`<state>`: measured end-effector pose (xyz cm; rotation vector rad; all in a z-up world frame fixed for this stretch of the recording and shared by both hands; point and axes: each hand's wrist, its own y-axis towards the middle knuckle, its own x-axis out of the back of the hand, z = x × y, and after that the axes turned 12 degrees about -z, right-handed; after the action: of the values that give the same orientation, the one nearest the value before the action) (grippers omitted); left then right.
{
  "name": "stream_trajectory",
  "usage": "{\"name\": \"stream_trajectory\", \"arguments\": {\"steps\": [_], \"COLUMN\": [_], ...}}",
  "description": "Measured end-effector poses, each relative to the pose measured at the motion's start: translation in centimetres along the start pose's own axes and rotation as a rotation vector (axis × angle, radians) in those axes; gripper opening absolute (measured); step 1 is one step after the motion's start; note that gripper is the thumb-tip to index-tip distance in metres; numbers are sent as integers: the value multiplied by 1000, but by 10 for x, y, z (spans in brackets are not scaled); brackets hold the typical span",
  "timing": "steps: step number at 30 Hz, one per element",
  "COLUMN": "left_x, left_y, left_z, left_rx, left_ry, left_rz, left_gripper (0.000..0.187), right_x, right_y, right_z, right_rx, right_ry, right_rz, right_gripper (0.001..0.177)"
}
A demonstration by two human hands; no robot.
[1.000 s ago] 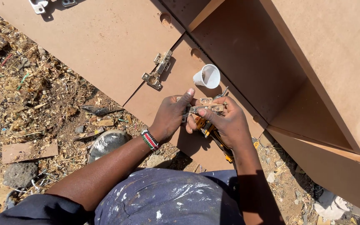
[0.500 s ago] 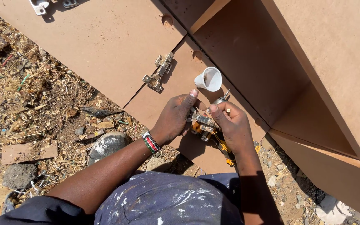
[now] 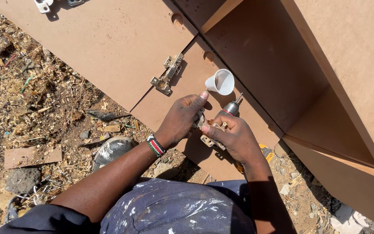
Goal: The person attaches metal hinges to a wooden cabinet door using a yellow cordless drill. They position the hinges, insert screws, and drive them into the wood, repeating the process for multiple hinges on the door.
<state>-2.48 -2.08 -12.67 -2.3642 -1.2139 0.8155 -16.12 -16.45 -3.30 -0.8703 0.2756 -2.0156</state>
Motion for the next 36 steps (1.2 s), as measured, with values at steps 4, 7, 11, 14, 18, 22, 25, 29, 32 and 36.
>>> {"name": "stream_trajectory", "arguments": {"steps": [4,7,11,14,18,22,25,29,32,36], "left_x": [-12,-16,-15,-12,-12,-13,-14,-16,-17,-16], "left_y": [-38,-30,-33,-23,-30,-29,-33,-43,-44,-38], "left_z": [-47,-35,-34,-18,-29,-19,-20,-27,-27,-33], "left_rx": [83,132,52,0,-1,38,142,230,289,230], "left_ry": [-130,-365,-311,-276,-282,-300,-296,-276,-306,-355], "left_rz": [-39,-41,-31,-44,-57,-27,15,105,105,32], "left_gripper": [61,41,41,46,30,24,26,32,27,18], "right_x": [-3,-13,-20,-26,-16,-9,-9,10,20,43], "right_y": [6,-6,-14,-16,-27,-9,-10,8,10,5], "right_z": [-5,25,33,31,60,25,11,-25,-27,-8], "right_rx": [-21,-22,-63,-50,-49,-11,-15,60,108,150], "right_ry": [-69,59,259,309,355,330,537,392,385,460], "right_rz": [-65,-123,-211,-218,-258,-255,-214,-124,-105,-282], "right_gripper": [47,48,43,43,46,46,43,54,60,39]}}
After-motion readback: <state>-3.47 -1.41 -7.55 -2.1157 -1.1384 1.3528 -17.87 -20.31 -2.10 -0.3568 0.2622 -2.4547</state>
